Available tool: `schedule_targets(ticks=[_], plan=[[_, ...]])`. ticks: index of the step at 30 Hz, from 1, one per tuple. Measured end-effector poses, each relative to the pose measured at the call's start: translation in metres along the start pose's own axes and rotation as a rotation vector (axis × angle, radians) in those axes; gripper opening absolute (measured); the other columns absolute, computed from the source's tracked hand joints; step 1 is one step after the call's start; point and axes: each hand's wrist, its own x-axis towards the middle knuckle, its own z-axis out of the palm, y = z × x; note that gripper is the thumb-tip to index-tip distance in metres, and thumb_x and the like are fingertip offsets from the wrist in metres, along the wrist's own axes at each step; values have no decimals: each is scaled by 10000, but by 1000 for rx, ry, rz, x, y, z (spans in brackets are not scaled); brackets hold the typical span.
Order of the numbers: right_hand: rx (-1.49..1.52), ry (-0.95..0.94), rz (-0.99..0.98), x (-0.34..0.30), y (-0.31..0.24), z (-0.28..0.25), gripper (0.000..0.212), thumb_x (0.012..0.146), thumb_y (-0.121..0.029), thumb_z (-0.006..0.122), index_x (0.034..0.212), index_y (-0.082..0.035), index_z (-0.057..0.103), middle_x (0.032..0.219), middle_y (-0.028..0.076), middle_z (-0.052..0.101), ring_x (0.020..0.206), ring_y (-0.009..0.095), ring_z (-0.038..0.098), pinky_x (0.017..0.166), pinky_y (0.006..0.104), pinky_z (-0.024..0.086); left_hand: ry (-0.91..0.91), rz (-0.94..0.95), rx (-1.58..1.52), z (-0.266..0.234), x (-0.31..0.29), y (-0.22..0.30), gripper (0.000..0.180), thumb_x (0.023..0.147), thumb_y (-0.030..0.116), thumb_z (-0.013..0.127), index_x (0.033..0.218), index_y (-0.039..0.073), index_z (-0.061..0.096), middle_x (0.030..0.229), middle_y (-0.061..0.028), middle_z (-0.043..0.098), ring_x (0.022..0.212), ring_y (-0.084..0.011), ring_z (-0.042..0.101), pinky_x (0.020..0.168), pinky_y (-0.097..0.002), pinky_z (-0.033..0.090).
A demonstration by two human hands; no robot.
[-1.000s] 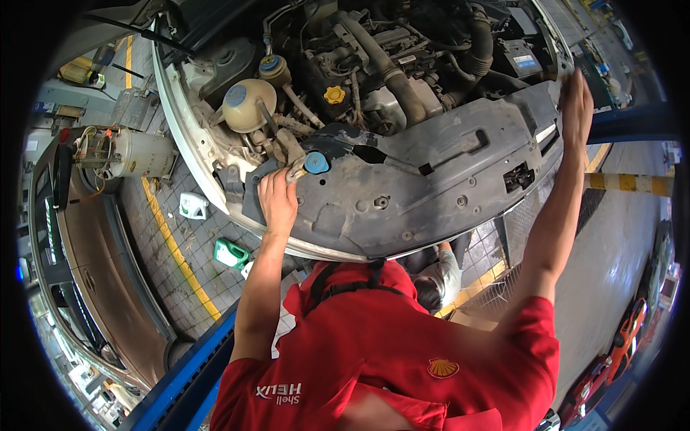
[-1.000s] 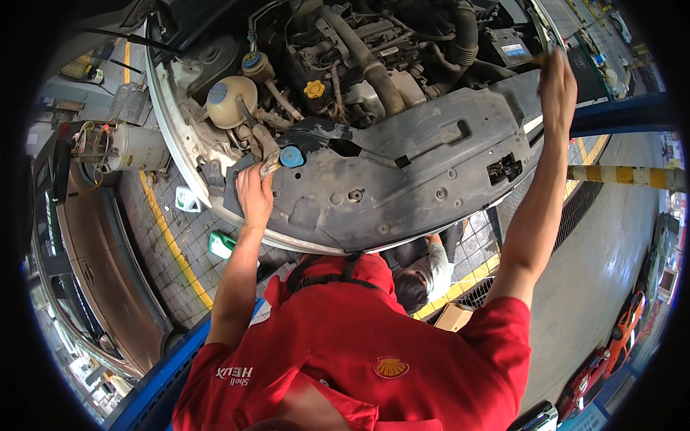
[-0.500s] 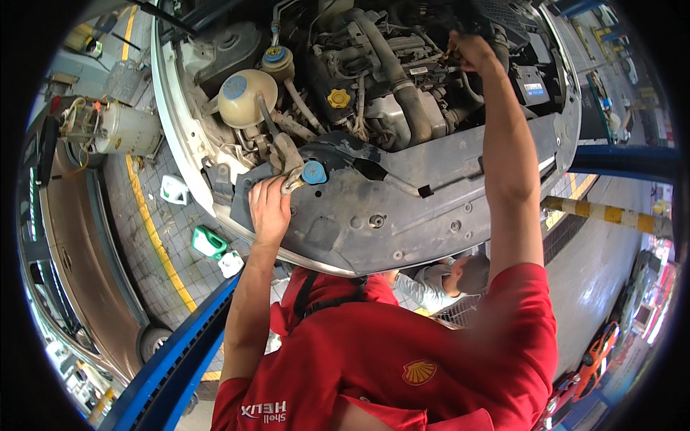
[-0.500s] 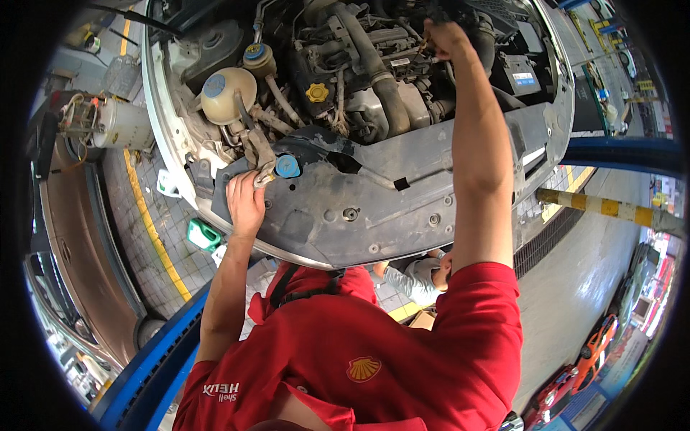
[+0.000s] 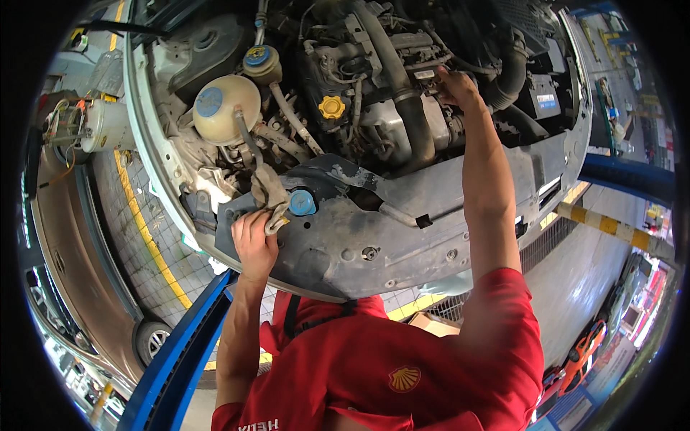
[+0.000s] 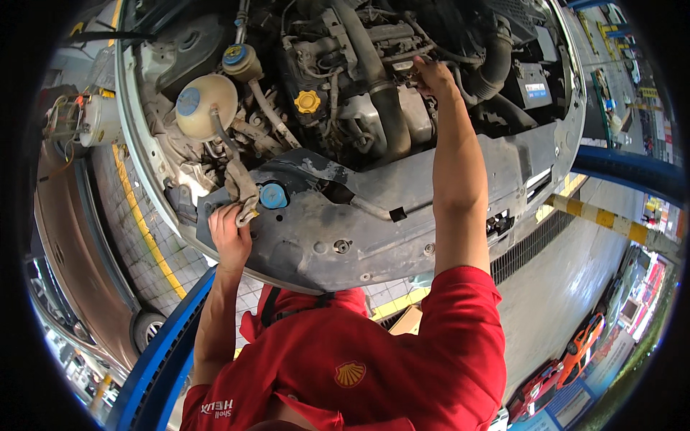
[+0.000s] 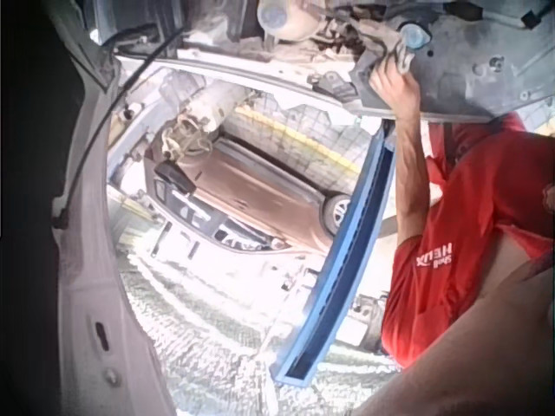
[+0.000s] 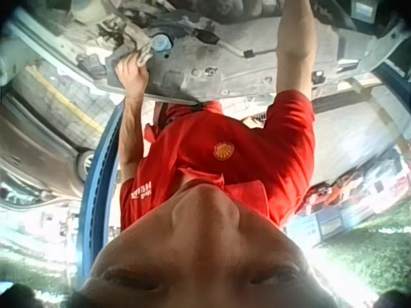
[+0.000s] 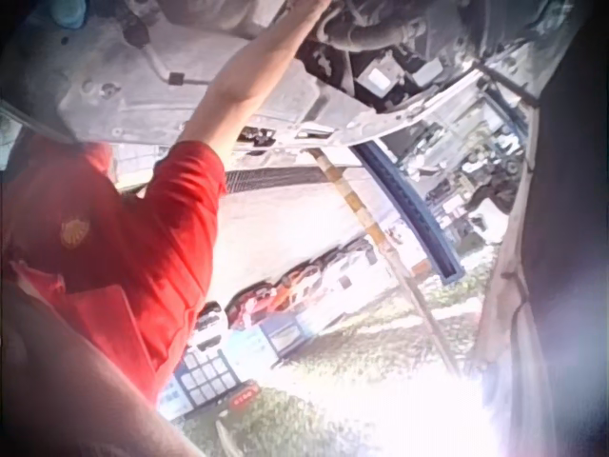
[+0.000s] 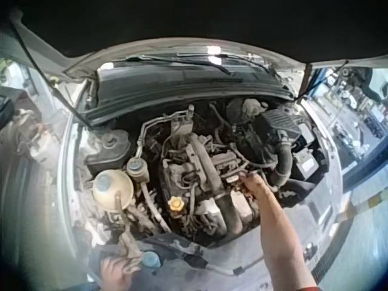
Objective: The person retrieves a blue liquid bottle from a shop shelf, carries it to a white car with its hood open, and pours the liquid into the windshield washer fluid reservoir. The person then closes the reservoir cap and checks the engine oil level using the dipstick.
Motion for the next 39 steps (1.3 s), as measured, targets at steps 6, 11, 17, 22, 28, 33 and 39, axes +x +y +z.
schedule_targets(ticks=[6,11,17,22,28,33,39], plan=[[-36,-56,4,-22,2,-7,469,1019,-555,625,1090,-108,746,885,-14,670,740,101,627,639,261,589,-54,-15,9,-1,-2,-1,311,906,64,708,1201,14,622,1196,-156,666,1101,-386,604,1003,-479,445],[-20,-32,36,-21,9,-1,471,1030,-529,619,1051,-72,732,889,24,696,731,134,641,669,318,630,-77,-22,38,-1,-3,-2,324,912,79,706,1214,13,611,1202,-161,657,1111,-390,595,1004,-488,441],[113,-112,50,-8,19,8,510,1023,-533,632,1075,-31,702,889,48,680,712,146,654,643,309,632,-95,-4,54,-2,-5,-2,340,910,72,695,1235,36,601,1195,-148,657,1102,-370,608,989,-486,437],[121,-75,-30,-11,23,8,482,1039,-502,618,1123,-34,695,945,53,694,706,147,652,677,316,649,-97,-19,51,-3,-5,-1,348,907,83,712,1234,36,606,1196,-149,661,1108,-375,607,995,-478,438],[127,-129,13,-8,25,7,467,1044,-513,602,1182,-74,681,1004,36,724,736,128,645,706,319,628,-72,-8,75,-2,0,2,332,902,88,717,1215,33,622,1203,-134,668,1091,-353,610,969,-457,439],[97,-234,10,-1,29,4,537,1053,-571,541,1236,-74,623,1100,36,715,794,128,645,754,325,610,-50,-8,64,-1,2,3,311,898,94,713,1192,32,632,1187,-123,674,1073,-342,617,963,-450,441],[323,-164,88,21,36,21,349,1077,-466,564,932,-155,623,801,-14,629,662,127,565,616,318,532,-14,11,26,-1,4,3,341,857,66,726,1189,56,647,1170,-103,676,1081,-326,622,956,-449,460]])
